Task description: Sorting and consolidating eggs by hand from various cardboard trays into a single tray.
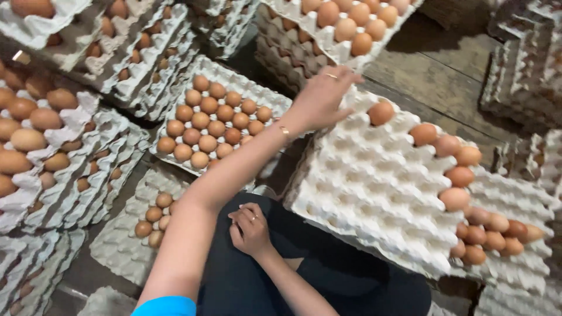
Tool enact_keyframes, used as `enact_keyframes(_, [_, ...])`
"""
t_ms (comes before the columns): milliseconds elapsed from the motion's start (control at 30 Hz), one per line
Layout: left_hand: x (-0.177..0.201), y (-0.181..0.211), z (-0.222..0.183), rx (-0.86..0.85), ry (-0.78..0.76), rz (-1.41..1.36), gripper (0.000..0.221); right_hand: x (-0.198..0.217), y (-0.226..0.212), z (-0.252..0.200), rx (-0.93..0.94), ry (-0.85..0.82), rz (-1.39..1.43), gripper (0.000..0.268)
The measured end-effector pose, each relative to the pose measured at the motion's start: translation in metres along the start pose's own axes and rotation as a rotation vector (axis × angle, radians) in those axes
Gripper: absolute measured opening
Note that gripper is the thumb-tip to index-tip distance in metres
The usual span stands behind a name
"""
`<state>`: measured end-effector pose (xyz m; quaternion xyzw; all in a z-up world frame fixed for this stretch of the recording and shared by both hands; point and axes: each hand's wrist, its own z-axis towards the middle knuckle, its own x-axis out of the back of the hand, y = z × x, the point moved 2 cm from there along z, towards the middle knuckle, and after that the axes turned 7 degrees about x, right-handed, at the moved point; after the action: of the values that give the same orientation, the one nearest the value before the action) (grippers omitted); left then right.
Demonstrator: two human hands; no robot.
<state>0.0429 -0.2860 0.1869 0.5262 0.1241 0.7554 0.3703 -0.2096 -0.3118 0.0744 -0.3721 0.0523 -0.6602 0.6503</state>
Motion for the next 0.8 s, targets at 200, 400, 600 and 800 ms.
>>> enact_keyframes(200, [-0.083,0.032,0.047,-0.057,-0.118,0.397,0.058,0.059,-0.031,0.016,-0.139,-0.185,0.163,0.011])
enact_keyframes(400, [-0.078,0.021,0.039,-0.130,-0.136,0.274,0.050,0.180,-0.051,0.001,-0.176,-0.126,0.289,0.010])
enact_keyframes(600, [-0.036,0.062,-0.007,0.106,-0.162,-0.506,0.047,0.333,0.035,-0.002,-0.335,0.304,-1.027,0.025])
enact_keyframes(800, [-0.047,0.091,-0.088,0.486,-0.199,-1.380,0.055,0.381,0.126,0.033,-0.922,-0.092,-0.992,0.064])
